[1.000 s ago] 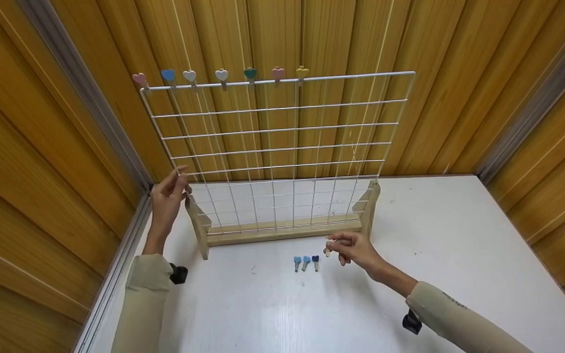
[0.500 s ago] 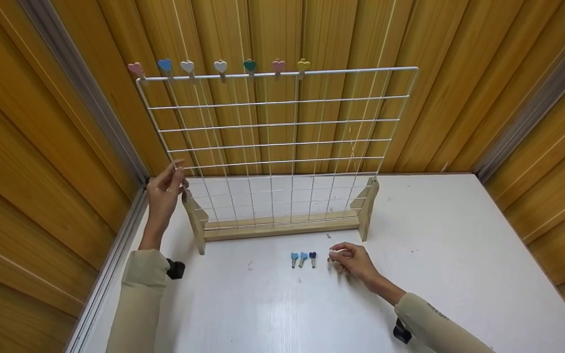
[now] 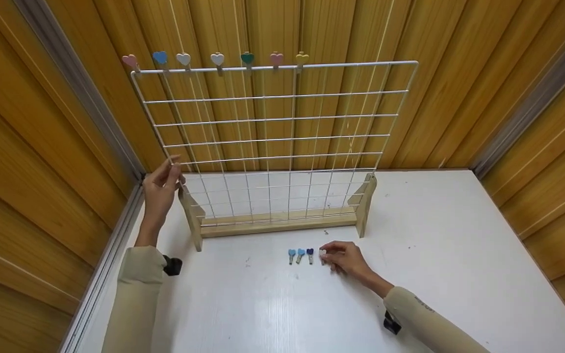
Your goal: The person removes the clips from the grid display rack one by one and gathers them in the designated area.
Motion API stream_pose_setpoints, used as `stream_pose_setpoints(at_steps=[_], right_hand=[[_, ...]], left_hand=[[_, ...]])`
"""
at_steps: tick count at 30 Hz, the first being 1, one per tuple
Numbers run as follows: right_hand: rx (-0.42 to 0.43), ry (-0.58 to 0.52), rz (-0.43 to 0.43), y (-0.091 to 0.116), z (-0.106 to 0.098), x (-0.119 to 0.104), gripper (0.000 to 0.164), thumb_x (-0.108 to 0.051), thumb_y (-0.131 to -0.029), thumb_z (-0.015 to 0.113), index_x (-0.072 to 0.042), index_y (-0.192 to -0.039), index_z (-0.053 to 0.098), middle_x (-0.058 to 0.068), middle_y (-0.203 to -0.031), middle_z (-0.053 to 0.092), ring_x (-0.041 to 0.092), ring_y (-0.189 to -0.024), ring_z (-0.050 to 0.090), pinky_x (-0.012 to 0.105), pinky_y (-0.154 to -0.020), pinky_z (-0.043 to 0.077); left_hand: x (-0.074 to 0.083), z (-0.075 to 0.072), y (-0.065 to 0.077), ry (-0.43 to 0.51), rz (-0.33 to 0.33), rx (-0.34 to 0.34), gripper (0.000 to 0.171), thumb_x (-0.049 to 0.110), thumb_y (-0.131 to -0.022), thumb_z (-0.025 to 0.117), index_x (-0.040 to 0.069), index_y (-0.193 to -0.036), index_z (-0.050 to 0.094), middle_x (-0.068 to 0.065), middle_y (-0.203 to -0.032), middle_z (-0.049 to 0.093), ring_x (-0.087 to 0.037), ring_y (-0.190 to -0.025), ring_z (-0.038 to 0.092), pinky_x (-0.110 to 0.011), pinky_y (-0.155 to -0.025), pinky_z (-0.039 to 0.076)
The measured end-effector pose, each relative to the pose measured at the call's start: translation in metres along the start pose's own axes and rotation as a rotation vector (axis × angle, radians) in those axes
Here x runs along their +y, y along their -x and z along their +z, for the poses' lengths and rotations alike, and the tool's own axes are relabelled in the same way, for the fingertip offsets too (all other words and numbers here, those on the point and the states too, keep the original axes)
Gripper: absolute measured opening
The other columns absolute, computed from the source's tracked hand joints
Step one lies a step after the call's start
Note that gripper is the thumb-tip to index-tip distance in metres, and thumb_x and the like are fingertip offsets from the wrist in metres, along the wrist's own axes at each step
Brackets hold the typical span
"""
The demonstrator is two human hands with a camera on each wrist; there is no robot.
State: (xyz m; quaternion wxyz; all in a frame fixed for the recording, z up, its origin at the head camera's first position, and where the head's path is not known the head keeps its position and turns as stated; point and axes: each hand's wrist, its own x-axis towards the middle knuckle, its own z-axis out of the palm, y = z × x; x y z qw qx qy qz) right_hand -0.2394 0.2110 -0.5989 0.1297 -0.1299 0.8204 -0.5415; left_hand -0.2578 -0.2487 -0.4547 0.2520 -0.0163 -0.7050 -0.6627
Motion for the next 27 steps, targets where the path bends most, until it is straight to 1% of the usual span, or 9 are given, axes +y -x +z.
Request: stream_pose_setpoints(at_steps=[4, 6, 10, 12, 15, 20, 24, 27], right_hand=[[0.034, 0.061, 0.019, -0.004, 0.002, 0.001, 0.022, -0.007, -0.093, 0.073, 0.004, -0.113, 0.073, 0.016, -0.085, 0.074, 0.008, -0.054, 0.058, 0.018, -0.047, 0.043], [0.051, 0.081, 0.021, -0.006, 0.003, 0.0, 0.023, -0.006, -0.093, 0.073, 0.004, -0.113, 0.073, 0.014, -0.082, 0.075, 0.007, -0.052, 0.058, 0.018, -0.044, 0.043], [0.071, 0.103, 0.01, -0.008, 0.004, -0.002, 0.023, -0.004, -0.093, 0.072, 0.005, -0.115, 0.072, 0.014, -0.081, 0.075, 0.007, -0.049, 0.057, 0.018, -0.042, 0.043], [0.073, 0.113, -0.001, -0.009, 0.004, -0.004, 0.024, -0.004, -0.093, 0.073, 0.005, -0.115, 0.072, 0.015, -0.082, 0.074, 0.007, -0.049, 0.057, 0.018, -0.042, 0.042], [0.055, 0.127, -0.012, -0.009, 0.005, -0.006, 0.024, -0.005, -0.093, 0.072, 0.005, -0.115, 0.072, 0.017, -0.082, 0.074, 0.008, -0.05, 0.058, 0.017, -0.043, 0.041], [-0.007, 0.136, 0.016, -0.009, 0.005, -0.011, 0.023, -0.006, -0.095, 0.071, 0.005, -0.115, 0.072, 0.017, -0.081, 0.074, 0.01, -0.053, 0.059, 0.02, -0.044, 0.043], [-0.017, 0.151, 0.026, -0.011, 0.006, -0.014, 0.022, -0.005, -0.095, 0.069, 0.004, -0.116, 0.072, 0.016, -0.083, 0.074, 0.011, -0.056, 0.059, 0.022, -0.046, 0.043], [-0.024, 0.15, 0.028, -0.012, 0.007, -0.014, 0.024, -0.006, -0.096, 0.068, 0.004, -0.119, 0.07, 0.017, -0.086, 0.073, 0.012, -0.058, 0.06, 0.022, -0.047, 0.044]], left_hand=[[0.002, 0.002, -0.002, -0.007, -0.032, -0.002, 0.032, 0.013, -0.106, 0.054, 0.004, -0.135, 0.065, -0.003, -0.086, 0.064, -0.018, -0.084, 0.064, -0.025, -0.085, 0.059], [0.003, 0.003, -0.003, 0.001, -0.034, -0.006, 0.032, 0.012, -0.106, 0.054, 0.003, -0.136, 0.064, -0.005, -0.087, 0.064, -0.02, -0.085, 0.064, -0.027, -0.085, 0.06], [0.003, 0.004, -0.004, 0.019, -0.023, -0.008, 0.031, 0.014, -0.106, 0.055, 0.006, -0.134, 0.066, -0.01, -0.088, 0.063, -0.019, -0.084, 0.062, -0.028, -0.084, 0.06], [0.003, 0.003, -0.003, 0.025, -0.015, -0.006, 0.03, 0.017, -0.106, 0.056, 0.009, -0.133, 0.068, -0.009, -0.087, 0.063, -0.018, -0.083, 0.062, -0.027, -0.083, 0.059], [0.002, 0.002, -0.002, 0.035, -0.001, 0.0, 0.03, 0.02, -0.105, 0.057, 0.011, -0.132, 0.069, -0.007, -0.084, 0.062, -0.016, -0.082, 0.062, -0.026, -0.083, 0.06], [0.0, 0.002, -0.002, 0.049, 0.013, 0.011, 0.03, 0.019, -0.105, 0.058, 0.011, -0.132, 0.069, -0.006, -0.084, 0.062, -0.015, -0.08, 0.062, -0.027, -0.081, 0.06], [-0.002, 0.003, -0.003, 0.054, 0.011, 0.016, 0.03, 0.02, -0.105, 0.059, 0.012, -0.132, 0.069, -0.008, -0.085, 0.062, -0.017, -0.082, 0.062, -0.027, -0.082, 0.06], [-0.002, 0.002, -0.003, 0.045, 0.0, 0.02, 0.03, 0.021, -0.105, 0.059, 0.012, -0.132, 0.069, -0.007, -0.085, 0.061, -0.016, -0.082, 0.062, -0.026, -0.081, 0.06]])
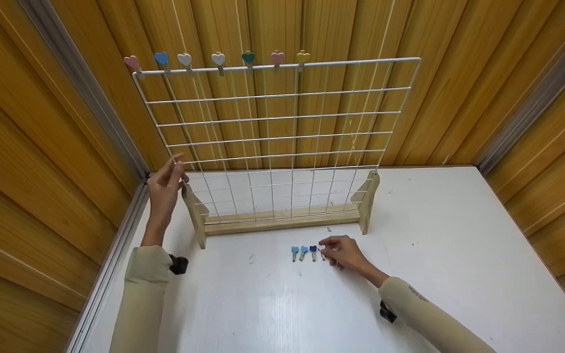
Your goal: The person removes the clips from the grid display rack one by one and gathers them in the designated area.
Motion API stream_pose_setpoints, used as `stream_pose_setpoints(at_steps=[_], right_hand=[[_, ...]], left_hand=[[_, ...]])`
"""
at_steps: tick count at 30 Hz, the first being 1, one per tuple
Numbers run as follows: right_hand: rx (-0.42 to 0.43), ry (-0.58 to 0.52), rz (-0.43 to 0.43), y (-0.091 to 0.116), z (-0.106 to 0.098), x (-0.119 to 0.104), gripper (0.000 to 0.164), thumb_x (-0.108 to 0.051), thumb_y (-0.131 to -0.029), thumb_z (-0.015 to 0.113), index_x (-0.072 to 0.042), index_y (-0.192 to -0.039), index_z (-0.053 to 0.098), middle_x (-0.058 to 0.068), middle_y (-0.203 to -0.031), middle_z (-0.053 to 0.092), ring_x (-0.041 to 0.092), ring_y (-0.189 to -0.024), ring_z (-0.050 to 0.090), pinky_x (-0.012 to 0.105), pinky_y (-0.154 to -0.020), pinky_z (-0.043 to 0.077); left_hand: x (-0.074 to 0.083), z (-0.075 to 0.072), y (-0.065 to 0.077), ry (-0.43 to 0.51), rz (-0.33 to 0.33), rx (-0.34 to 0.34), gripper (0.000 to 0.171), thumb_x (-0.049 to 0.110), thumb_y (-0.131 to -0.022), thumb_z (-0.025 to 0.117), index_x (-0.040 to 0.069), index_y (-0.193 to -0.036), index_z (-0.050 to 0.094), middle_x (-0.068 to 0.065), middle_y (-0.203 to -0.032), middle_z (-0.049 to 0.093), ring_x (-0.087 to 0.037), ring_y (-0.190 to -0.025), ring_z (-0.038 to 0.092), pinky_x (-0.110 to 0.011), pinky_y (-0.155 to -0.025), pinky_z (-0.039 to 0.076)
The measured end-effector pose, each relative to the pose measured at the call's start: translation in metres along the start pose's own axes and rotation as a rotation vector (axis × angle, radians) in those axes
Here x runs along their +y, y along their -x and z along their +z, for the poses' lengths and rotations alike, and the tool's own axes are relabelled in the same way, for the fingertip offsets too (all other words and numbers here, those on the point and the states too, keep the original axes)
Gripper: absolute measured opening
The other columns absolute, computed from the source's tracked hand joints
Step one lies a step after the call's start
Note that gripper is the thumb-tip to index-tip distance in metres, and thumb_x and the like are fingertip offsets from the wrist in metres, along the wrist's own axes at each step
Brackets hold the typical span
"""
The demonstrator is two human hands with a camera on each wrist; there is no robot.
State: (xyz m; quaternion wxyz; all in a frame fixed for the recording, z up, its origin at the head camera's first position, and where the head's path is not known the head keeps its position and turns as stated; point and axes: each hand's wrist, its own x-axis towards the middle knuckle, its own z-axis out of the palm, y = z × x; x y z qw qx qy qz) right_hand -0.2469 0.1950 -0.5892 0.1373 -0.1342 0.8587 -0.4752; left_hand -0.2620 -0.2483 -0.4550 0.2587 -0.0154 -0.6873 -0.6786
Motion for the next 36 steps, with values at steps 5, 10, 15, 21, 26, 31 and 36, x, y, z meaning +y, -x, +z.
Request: stream_pose_setpoints(at_steps=[5, 10, 15, 21, 26, 31, 36], right_hand=[[0.001, 0.016, 0.047, 0.003, -0.005, -0.004, 0.026, -0.01, -0.099, 0.066, 0.002, -0.122, 0.069, 0.015, -0.091, 0.073, 0.015, -0.062, 0.062, 0.025, -0.049, 0.046], [0.002, 0.067, -0.009, 0.003, -0.027, -0.022, 0.026, -0.011, -0.101, 0.063, 0.005, -0.121, 0.068, 0.02, -0.099, 0.072, 0.019, -0.066, 0.067, 0.027, -0.052, 0.051], [-0.007, 0.086, -0.174, 0.006, -0.06, -0.077, 0.028, -0.013, -0.102, 0.062, 0.004, -0.124, 0.068, 0.025, -0.111, 0.07, 0.019, -0.068, 0.068, 0.023, -0.055, 0.053], [-0.018, 0.094, -0.273, 0.003, -0.094, -0.161, 0.028, -0.015, -0.103, 0.062, 0.0, -0.126, 0.068, 0.022, -0.117, 0.071, 0.017, -0.071, 0.068, 0.02, -0.057, 0.052], [-0.01, 0.003, -0.306, -0.001, -0.115, -0.225, 0.03, -0.014, -0.103, 0.061, -0.001, -0.129, 0.067, 0.015, -0.115, 0.072, 0.01, -0.075, 0.067, 0.019, -0.062, 0.053], [0.042, -0.072, -0.414, -0.002, -0.133, -0.284, 0.03, -0.01, -0.102, 0.061, 0.001, -0.13, 0.065, 0.001, -0.108, 0.07, 0.008, -0.078, 0.065, 0.019, -0.064, 0.052], [0.153, -0.152, -0.527, -0.005, -0.142, -0.326, 0.028, -0.006, -0.1, 0.063, 0.001, -0.127, 0.066, 0.002, -0.107, 0.069, 0.009, -0.076, 0.064, 0.02, -0.062, 0.052]], left_hand=[[0.003, 0.001, 0.001, -0.012, -0.026, 0.005, 0.031, 0.023, -0.106, 0.058, 0.012, -0.132, 0.069, -0.003, -0.084, 0.061, -0.015, -0.082, 0.062, -0.024, -0.082, 0.059], [0.009, 0.002, -0.004, -0.018, -0.031, 0.004, 0.032, 0.026, -0.106, 0.057, 0.014, -0.134, 0.068, -0.003, -0.084, 0.061, -0.017, -0.084, 0.062, -0.024, -0.085, 0.059], [0.01, 0.003, -0.003, -0.003, -0.042, 0.002, 0.033, 0.027, -0.106, 0.057, 0.014, -0.135, 0.067, -0.002, -0.082, 0.061, -0.015, -0.083, 0.062, -0.027, -0.085, 0.058], [0.009, 0.003, 0.001, -0.014, -0.057, 0.041, 0.032, 0.027, -0.106, 0.058, 0.012, -0.132, 0.069, 0.001, -0.08, 0.062, -0.014, -0.08, 0.061, -0.028, -0.081, 0.055], [0.011, -0.002, 0.002, -0.02, -0.073, 0.045, 0.033, 0.03, -0.105, 0.059, 0.013, -0.131, 0.07, 0.005, -0.082, 0.064, -0.012, -0.079, 0.061, -0.024, -0.079, 0.055], [0.016, -0.011, 0.006, -0.008, -0.094, 0.074, 0.028, 0.028, -0.105, 0.059, 0.017, -0.126, 0.073, 0.004, -0.078, 0.062, -0.012, -0.078, 0.062, -0.023, -0.08, 0.055], [0.017, -0.014, 0.009, 0.015, -0.1, 0.076, 0.025, 0.025, -0.105, 0.059, 0.019, -0.124, 0.074, 0.003, -0.077, 0.062, -0.013, -0.077, 0.062, -0.024, -0.08, 0.055]])
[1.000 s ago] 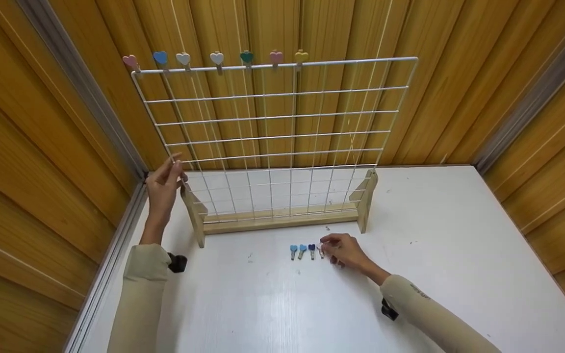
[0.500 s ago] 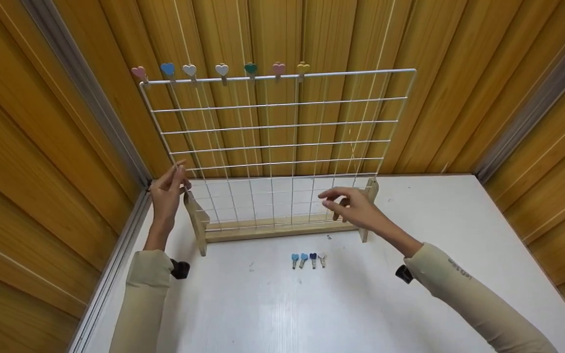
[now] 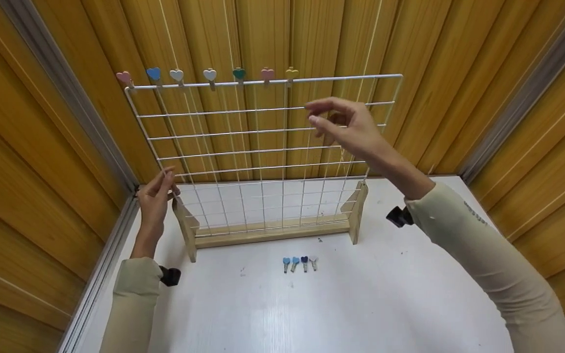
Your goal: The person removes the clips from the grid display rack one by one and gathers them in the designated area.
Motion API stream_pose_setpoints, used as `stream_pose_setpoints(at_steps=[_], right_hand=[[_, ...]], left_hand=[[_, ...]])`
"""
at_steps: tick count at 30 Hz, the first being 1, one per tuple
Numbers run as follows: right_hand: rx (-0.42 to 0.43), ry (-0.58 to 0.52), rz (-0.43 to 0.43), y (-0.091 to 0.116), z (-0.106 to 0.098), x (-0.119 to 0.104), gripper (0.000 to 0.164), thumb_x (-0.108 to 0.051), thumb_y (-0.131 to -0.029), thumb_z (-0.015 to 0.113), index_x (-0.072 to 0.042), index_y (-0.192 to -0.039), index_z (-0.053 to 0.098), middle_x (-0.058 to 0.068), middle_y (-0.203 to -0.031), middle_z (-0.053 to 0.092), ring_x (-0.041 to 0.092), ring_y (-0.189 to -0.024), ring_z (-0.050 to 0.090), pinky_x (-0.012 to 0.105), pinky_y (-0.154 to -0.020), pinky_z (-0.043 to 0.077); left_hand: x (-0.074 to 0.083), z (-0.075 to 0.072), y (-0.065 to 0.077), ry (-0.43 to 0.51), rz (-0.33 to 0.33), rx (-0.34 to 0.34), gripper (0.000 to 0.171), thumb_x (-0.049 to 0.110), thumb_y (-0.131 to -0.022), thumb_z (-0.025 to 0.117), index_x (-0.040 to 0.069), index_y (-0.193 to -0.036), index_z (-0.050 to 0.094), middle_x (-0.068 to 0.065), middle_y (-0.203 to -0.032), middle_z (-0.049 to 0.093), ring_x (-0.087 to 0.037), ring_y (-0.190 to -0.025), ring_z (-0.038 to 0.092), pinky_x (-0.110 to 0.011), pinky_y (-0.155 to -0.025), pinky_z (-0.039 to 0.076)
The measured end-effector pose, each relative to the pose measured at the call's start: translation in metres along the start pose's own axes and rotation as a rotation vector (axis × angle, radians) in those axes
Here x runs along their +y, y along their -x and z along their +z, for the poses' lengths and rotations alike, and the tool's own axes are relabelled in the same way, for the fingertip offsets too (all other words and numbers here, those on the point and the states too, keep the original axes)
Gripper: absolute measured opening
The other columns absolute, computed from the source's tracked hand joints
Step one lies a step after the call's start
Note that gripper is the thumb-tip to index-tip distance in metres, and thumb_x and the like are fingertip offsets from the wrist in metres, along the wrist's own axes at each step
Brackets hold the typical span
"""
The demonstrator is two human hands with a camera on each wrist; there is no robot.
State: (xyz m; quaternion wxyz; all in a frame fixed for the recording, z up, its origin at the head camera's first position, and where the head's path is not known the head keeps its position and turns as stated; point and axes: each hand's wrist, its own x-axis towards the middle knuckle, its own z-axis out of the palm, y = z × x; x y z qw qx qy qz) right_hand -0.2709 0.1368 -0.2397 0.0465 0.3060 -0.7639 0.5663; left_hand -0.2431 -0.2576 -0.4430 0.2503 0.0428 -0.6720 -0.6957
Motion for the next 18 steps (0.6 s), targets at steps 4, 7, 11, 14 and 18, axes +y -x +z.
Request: stream_pose_setpoints(at_steps=[4, 7, 11, 14, 18], right_hand=[[0.167, -0.14, -0.057, -0.023, 0.007, -0.016, 0.025, -0.004, -0.098, 0.065, 0.0, -0.123, 0.068, 0.004, -0.103, 0.068, 0.01, -0.073, 0.061, 0.018, -0.059, 0.05], [0.25, -0.219, -0.076, -0.04, 0.013, -0.021, 0.028, -0.004, -0.098, 0.065, -0.001, -0.126, 0.066, 0.004, -0.108, 0.066, 0.012, -0.075, 0.061, 0.019, -0.059, 0.049], [0.253, -0.214, -0.061, -0.055, 0.023, -0.02, 0.033, -0.008, -0.099, 0.066, -0.003, -0.131, 0.064, 0.005, -0.116, 0.067, 0.012, -0.072, 0.064, 0.02, -0.056, 0.05], [0.256, -0.197, -0.07, -0.058, 0.027, -0.015, 0.03, -0.01, -0.1, 0.066, -0.001, -0.128, 0.067, 0.009, -0.113, 0.07, 0.011, -0.059, 0.063, 0.019, -0.049, 0.047], [0.247, -0.195, -0.089, -0.057, 0.027, -0.009, 0.027, -0.01, -0.1, 0.065, 0.0, -0.125, 0.069, 0.011, -0.107, 0.071, 0.01, -0.049, 0.06, 0.017, -0.044, 0.044]], left_hand=[[-0.001, 0.001, -0.001, 0.009, 0.005, -0.011, 0.025, 0.026, -0.105, 0.059, 0.019, -0.123, 0.074, 0.003, -0.078, 0.062, -0.013, -0.077, 0.062, -0.026, -0.078, 0.054], [-0.003, 0.003, -0.002, 0.025, -0.015, -0.032, 0.025, 0.028, -0.105, 0.059, 0.02, -0.123, 0.074, 0.003, -0.078, 0.062, -0.013, -0.078, 0.062, -0.027, -0.079, 0.054], [-0.006, 0.005, -0.003, 0.034, -0.015, -0.021, 0.024, 0.027, -0.105, 0.059, 0.021, -0.122, 0.075, 0.003, -0.077, 0.062, -0.013, -0.076, 0.062, -0.027, -0.079, 0.054], [-0.007, 0.005, -0.003, 0.021, 0.01, -0.019, 0.024, 0.026, -0.105, 0.059, 0.019, -0.122, 0.075, 0.002, -0.077, 0.062, -0.013, -0.076, 0.062, -0.028, -0.079, 0.054], [-0.009, 0.008, -0.004, 0.008, 0.022, -0.04, 0.025, 0.025, -0.106, 0.058, 0.018, -0.122, 0.074, 0.003, -0.077, 0.061, -0.014, -0.076, 0.063, -0.028, -0.079, 0.055]])
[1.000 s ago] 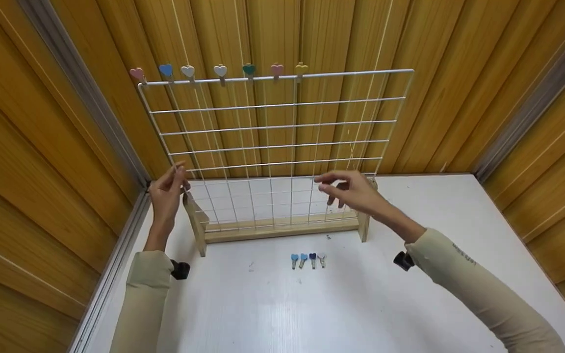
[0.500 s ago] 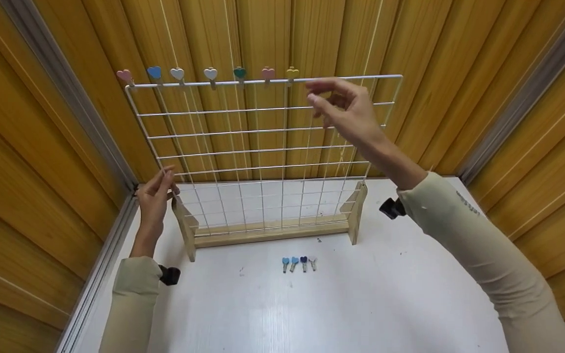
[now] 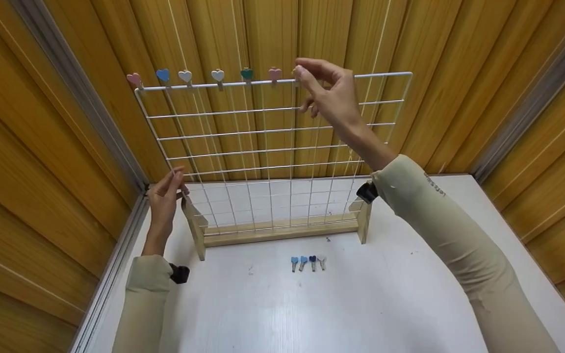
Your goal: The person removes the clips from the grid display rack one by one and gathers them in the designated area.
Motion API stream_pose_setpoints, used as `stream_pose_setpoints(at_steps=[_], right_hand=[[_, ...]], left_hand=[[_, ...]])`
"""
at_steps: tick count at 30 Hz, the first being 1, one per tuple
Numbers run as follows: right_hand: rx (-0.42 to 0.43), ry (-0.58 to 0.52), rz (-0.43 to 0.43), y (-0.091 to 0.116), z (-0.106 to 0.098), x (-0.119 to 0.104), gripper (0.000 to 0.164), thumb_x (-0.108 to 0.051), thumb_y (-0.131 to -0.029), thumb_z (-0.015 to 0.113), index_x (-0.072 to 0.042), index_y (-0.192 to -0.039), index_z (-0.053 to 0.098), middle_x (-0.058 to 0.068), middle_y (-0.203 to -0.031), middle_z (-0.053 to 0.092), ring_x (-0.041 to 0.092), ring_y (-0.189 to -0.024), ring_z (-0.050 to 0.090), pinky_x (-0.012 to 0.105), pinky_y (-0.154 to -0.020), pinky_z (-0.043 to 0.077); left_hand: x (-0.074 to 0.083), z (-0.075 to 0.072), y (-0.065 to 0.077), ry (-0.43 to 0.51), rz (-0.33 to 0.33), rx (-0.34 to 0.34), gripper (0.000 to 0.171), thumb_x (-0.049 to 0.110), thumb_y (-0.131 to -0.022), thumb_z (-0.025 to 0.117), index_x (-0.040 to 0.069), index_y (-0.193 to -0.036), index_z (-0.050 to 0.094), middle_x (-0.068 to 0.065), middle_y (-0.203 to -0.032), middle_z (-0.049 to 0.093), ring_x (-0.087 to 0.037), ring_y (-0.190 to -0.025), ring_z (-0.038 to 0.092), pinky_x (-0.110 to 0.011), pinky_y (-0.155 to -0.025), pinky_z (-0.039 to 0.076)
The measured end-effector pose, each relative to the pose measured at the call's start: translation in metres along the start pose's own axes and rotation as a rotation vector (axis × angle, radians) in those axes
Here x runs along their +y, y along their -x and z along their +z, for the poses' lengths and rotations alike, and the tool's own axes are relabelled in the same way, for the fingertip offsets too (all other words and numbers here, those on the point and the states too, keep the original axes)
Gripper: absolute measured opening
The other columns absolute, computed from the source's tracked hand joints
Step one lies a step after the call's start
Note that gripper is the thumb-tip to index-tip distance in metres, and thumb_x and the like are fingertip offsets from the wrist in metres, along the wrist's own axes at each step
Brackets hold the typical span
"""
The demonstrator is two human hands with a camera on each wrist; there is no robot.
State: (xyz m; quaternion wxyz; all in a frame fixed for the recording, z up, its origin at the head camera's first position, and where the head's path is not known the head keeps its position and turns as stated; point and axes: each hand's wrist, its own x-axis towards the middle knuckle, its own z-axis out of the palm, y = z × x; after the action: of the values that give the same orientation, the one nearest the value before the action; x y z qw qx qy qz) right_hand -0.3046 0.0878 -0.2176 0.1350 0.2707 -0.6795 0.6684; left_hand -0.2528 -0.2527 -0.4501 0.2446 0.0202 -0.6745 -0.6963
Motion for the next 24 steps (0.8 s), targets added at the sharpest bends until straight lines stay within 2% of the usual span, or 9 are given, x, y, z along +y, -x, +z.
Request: stream_pose_setpoints(at_steps=[5, 14, 24], right_hand=[[-0.034, -0.034, -0.025, -0.002, 0.001, 0.004, 0.025, -0.007, -0.098, 0.067, 0.0, -0.122, 0.071, 0.007, -0.098, 0.071, 0.008, -0.05, 0.059, 0.018, -0.048, 0.047], [0.007, -0.138, 0.0, -0.008, -0.003, 0.008, 0.024, -0.006, -0.095, 0.07, 0.0, -0.118, 0.074, 0.003, -0.088, 0.072, 0.007, -0.046, 0.055, 0.016, -0.047, 0.043], [0.127, -0.197, 0.008, -0.008, 0.014, 0.013, 0.022, -0.005, -0.094, 0.069, 0.0, -0.115, 0.076, 0.0, -0.093, 0.079, 0.004, -0.043, 0.051, 0.015, -0.045, 0.039]], left_hand=[[-0.001, 0.001, -0.002, 0.003, -0.003, 0.022, 0.023, 0.026, -0.105, 0.058, 0.018, -0.118, 0.075, 0.002, -0.076, 0.062, -0.016, -0.076, 0.064, -0.025, -0.079, 0.056], [0.003, 0.002, -0.005, -0.026, -0.009, 0.011, 0.026, 0.029, -0.105, 0.059, 0.015, -0.121, 0.074, 0.002, -0.079, 0.062, -0.016, -0.08, 0.064, -0.025, -0.083, 0.056], [0.006, -0.007, -0.003, -0.015, -0.008, 0.029, 0.023, 0.027, -0.105, 0.059, 0.017, -0.118, 0.075, 0.002, -0.078, 0.062, -0.013, -0.078, 0.063, -0.023, -0.082, 0.056]])
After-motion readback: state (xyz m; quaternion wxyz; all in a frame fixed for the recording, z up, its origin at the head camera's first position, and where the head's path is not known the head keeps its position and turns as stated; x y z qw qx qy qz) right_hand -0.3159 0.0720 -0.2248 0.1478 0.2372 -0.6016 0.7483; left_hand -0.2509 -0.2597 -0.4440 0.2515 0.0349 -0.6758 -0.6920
